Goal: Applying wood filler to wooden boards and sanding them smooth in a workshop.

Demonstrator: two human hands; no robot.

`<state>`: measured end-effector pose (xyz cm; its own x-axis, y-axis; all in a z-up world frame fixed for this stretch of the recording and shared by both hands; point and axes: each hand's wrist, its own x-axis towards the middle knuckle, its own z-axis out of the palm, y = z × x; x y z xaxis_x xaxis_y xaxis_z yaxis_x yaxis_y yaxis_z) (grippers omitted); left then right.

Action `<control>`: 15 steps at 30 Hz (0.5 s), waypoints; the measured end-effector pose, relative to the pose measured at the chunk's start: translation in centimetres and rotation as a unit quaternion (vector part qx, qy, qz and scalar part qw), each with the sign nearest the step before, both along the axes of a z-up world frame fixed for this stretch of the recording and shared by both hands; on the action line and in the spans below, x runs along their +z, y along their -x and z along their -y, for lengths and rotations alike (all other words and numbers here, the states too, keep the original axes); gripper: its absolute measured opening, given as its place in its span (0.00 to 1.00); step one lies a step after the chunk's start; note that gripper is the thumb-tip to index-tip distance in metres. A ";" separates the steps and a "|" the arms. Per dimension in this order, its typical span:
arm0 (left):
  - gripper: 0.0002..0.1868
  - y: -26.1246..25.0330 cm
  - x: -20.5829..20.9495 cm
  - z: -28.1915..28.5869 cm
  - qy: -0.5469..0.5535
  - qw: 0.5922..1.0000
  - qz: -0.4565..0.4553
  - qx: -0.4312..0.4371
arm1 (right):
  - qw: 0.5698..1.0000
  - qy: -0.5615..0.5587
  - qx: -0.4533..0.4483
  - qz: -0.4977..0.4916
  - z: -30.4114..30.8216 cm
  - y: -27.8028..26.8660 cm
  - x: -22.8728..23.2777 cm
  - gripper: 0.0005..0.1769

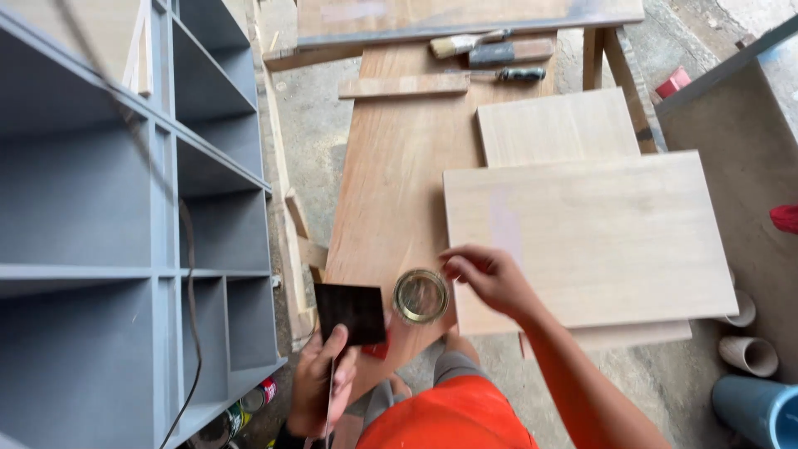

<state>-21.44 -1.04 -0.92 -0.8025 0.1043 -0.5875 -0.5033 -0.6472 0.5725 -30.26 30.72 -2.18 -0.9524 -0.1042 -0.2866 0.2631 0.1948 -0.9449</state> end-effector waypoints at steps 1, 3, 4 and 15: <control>0.06 0.6 -0.9 0.0 0.002 1.000 -0.001 0.001 | 1.000 0.002 0.001 -0.001 -2.9 3.6 -2.2 0.14; 0.11 1.1 -2.7 -0.1 0.102 0.993 0.033 0.046 | 0.991 -0.086 -0.058 -0.080 -8.6 10.2 -6.9 0.11; 0.11 1.8 -2.5 -0.6 0.106 0.992 0.041 0.048 | 0.992 -0.083 -0.055 -0.073 -11.4 14.6 -8.8 0.11; 0.08 0.8 -6.8 -3.1 0.134 0.975 0.094 0.152 | 0.841 -0.525 0.040 -0.125 -23.9 40.6 -19.0 0.30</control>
<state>-22.20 2.07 -7.71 -0.6473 -0.2992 -0.7010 -0.4247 -0.6222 0.6577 -70.88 54.61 -21.16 -0.9985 0.0140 -0.0528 0.0275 0.9640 -0.2646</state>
